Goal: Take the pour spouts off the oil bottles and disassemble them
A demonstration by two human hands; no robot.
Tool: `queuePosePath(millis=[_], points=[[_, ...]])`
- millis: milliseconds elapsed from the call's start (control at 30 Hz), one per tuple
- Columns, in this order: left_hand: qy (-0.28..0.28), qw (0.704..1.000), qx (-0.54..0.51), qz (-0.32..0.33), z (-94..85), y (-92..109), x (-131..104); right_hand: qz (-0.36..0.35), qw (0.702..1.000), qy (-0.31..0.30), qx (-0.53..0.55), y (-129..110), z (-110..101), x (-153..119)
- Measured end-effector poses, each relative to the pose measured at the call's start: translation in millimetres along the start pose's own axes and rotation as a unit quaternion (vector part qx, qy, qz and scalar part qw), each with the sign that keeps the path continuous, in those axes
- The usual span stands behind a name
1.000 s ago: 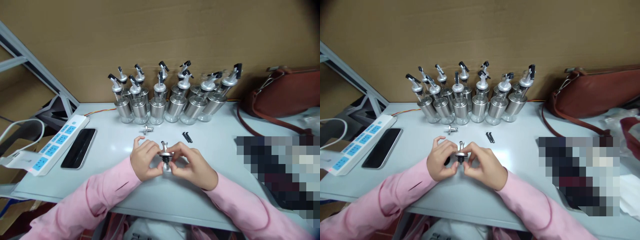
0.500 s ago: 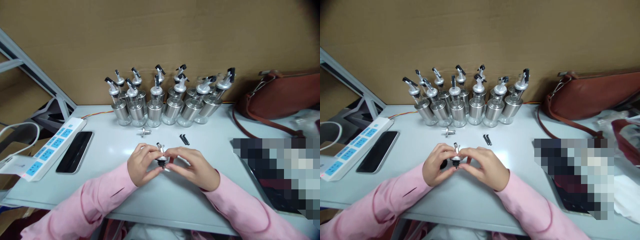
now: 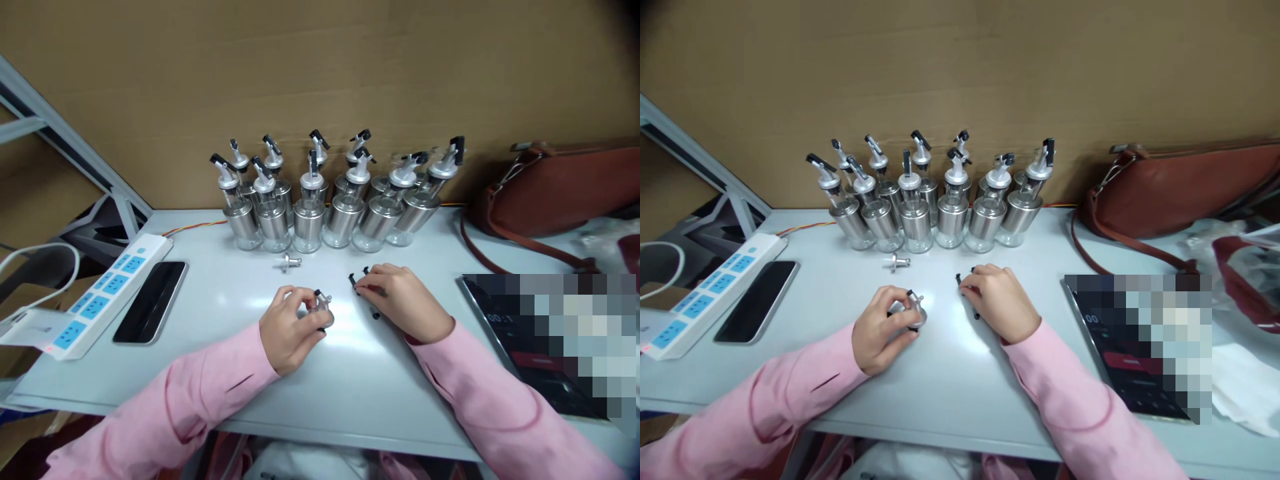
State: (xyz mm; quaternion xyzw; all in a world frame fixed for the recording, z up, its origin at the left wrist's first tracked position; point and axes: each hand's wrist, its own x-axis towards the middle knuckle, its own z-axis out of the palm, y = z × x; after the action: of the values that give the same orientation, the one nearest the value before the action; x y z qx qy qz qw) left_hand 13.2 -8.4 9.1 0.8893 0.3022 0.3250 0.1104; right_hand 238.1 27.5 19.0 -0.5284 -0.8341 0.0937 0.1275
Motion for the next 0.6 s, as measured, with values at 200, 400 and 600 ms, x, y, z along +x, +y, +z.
queuePosePath(millis=[200,400,600], points=[[-0.027,1.000,-0.009,-0.005,0.5,0.4,1.1,0.013,1.000,0.009,0.015,-4.4,1.3,-1.0],[-0.003,0.999,-0.047,-0.017,2.0,-0.5,1.4,0.075,0.995,0.054,-0.024,-4.2,4.8,-2.6],[0.032,0.999,-0.039,-0.001,5.0,-1.5,2.6,0.084,0.996,0.027,0.002,-5.2,6.2,-3.8]])
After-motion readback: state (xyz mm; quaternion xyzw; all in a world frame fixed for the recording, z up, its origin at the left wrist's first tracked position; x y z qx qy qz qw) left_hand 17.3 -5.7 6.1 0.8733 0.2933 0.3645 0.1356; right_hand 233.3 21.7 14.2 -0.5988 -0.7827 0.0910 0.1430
